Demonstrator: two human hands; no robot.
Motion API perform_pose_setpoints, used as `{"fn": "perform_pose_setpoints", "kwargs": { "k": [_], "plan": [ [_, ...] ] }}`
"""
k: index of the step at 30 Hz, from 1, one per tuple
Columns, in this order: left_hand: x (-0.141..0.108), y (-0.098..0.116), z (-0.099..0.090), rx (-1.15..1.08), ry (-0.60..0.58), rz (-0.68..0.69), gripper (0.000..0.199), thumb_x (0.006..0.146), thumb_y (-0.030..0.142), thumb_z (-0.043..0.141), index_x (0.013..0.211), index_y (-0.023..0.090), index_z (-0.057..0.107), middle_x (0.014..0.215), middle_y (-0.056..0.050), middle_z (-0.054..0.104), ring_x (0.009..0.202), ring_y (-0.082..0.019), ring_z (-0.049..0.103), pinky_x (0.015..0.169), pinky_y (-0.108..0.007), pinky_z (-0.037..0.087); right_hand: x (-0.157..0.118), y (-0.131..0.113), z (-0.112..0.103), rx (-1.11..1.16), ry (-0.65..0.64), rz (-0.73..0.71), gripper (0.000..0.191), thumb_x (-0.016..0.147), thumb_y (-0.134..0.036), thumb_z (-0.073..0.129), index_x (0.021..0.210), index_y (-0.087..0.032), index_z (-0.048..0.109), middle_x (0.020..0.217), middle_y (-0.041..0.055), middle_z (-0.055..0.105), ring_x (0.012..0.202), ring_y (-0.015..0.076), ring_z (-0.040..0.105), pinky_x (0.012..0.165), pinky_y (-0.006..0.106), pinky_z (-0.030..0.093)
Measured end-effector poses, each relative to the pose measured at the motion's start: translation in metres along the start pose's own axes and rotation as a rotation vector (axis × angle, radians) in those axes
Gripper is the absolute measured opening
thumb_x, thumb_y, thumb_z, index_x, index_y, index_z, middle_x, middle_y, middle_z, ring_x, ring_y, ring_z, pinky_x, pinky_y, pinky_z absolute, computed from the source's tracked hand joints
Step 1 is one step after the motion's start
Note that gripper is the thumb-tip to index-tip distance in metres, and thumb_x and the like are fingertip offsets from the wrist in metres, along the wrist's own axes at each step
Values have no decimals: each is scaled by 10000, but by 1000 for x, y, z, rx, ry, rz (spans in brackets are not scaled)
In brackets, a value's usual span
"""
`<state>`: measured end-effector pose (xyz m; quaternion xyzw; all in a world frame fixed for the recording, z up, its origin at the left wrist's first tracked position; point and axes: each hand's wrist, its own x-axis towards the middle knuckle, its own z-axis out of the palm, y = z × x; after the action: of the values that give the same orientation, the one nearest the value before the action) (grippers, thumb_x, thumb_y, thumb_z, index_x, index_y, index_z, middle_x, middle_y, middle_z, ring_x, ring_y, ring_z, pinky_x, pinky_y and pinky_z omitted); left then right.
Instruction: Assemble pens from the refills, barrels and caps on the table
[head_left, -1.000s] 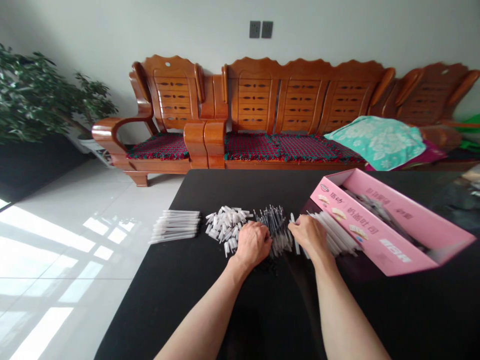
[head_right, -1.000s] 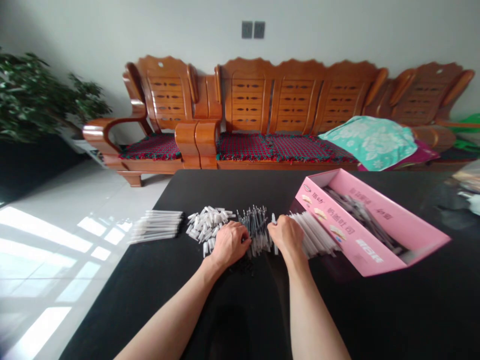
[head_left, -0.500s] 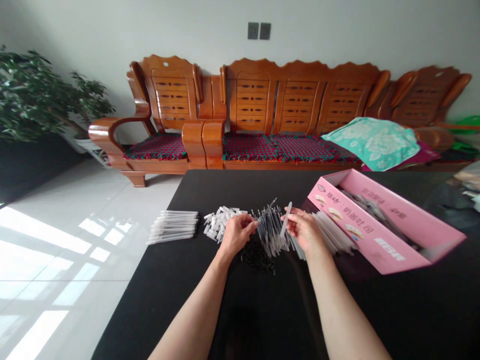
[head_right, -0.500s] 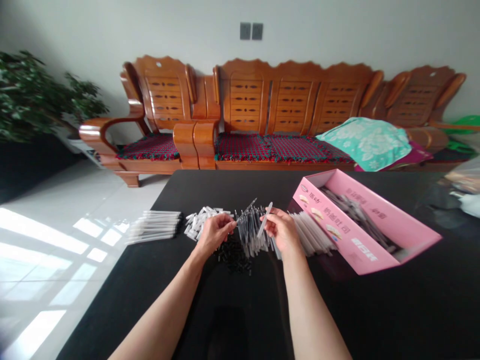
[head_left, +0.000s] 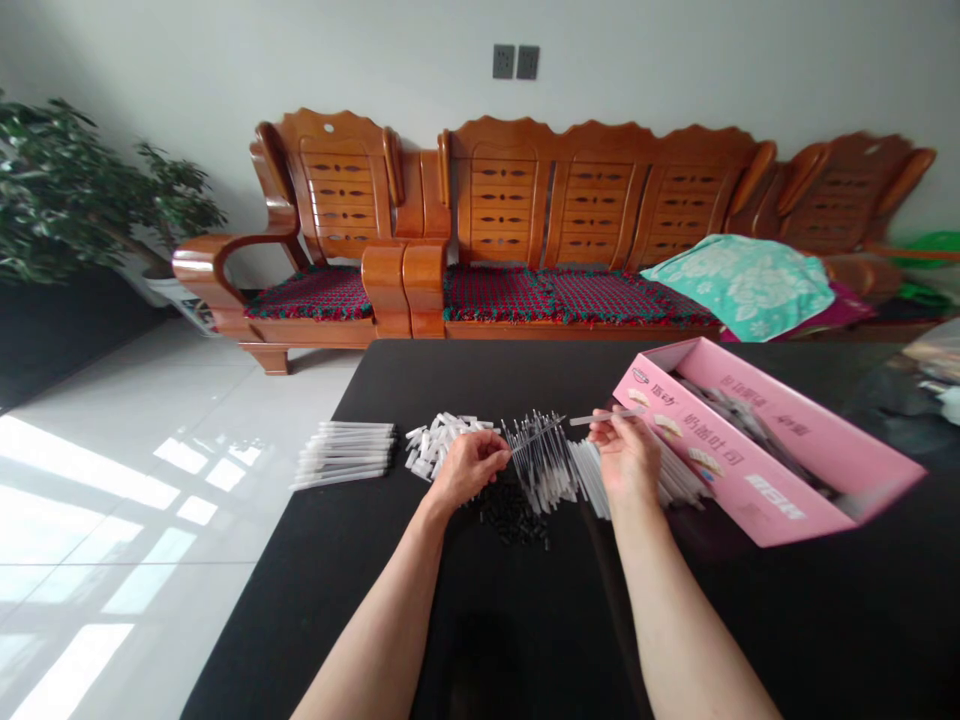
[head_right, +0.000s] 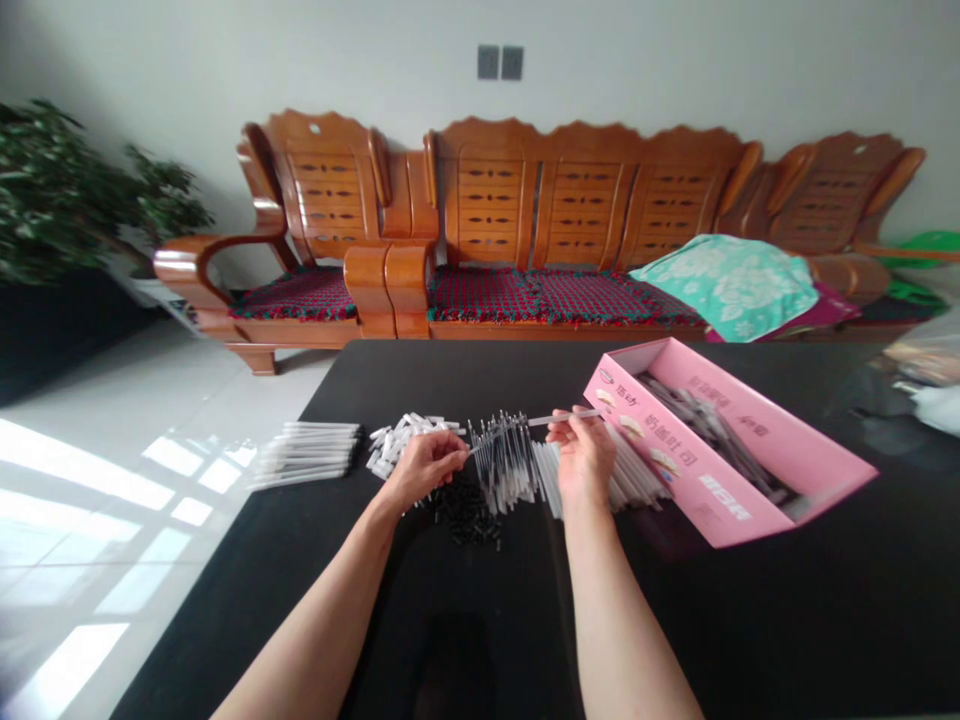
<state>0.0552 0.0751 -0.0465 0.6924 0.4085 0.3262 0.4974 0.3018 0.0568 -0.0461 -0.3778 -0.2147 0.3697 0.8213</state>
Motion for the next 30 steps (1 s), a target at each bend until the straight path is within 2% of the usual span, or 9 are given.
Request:
{"fn": "perform_pose_setpoints", "kwargs": {
  "k": [14, 18, 23, 27, 30],
  "plan": [
    [-1, -2, 2, -27, -24, -6, 211, 819, 356, 631, 852, 151, 668, 660, -7, 623, 518, -102, 560, 480, -188, 402, -3, 0, 2, -18, -38, 36, 236, 612, -162, 758, 834, -148, 681, 662, 53, 754, 483, 142, 669, 424, 213, 535],
    [0, 2, 8, -190, -50, -3, 268, 793, 396, 691, 869, 143, 649, 643, 4, 597, 510, -95, 545, 466, -183, 419, -9, 3, 6, -41, -125, 131, 225, 628, -168, 767, 835, -141, 683, 673, 66, 756, 473, 139, 663, 427, 213, 547],
    [-1, 11, 25, -434, -25, 36, 406, 725, 420, 777, 973, 149, 605, 589, 40, 565, 447, -88, 513, 420, -181, 408, -25, 11, 16, -58, -312, 354, 204, 651, -186, 768, 835, -142, 690, 728, 90, 768, 501, 144, 682, 483, 232, 588],
    [-3, 16, 33, -425, 2, 101, 459, 704, 442, 796, 1015, 157, 614, 562, 56, 538, 418, -74, 477, 391, -164, 351, -35, 16, 22, -44, -370, 476, 151, 683, -196, 747, 819, -146, 702, 700, 77, 763, 486, 130, 670, 466, 203, 571],
    [-4, 17, 28, -385, 46, 114, 451, 720, 451, 781, 1022, 151, 630, 573, 45, 548, 426, -70, 477, 397, -161, 348, -34, 17, 21, -9, -352, 488, 119, 696, -187, 733, 808, -152, 711, 699, 69, 764, 491, 129, 670, 473, 204, 575]
  ]
}}
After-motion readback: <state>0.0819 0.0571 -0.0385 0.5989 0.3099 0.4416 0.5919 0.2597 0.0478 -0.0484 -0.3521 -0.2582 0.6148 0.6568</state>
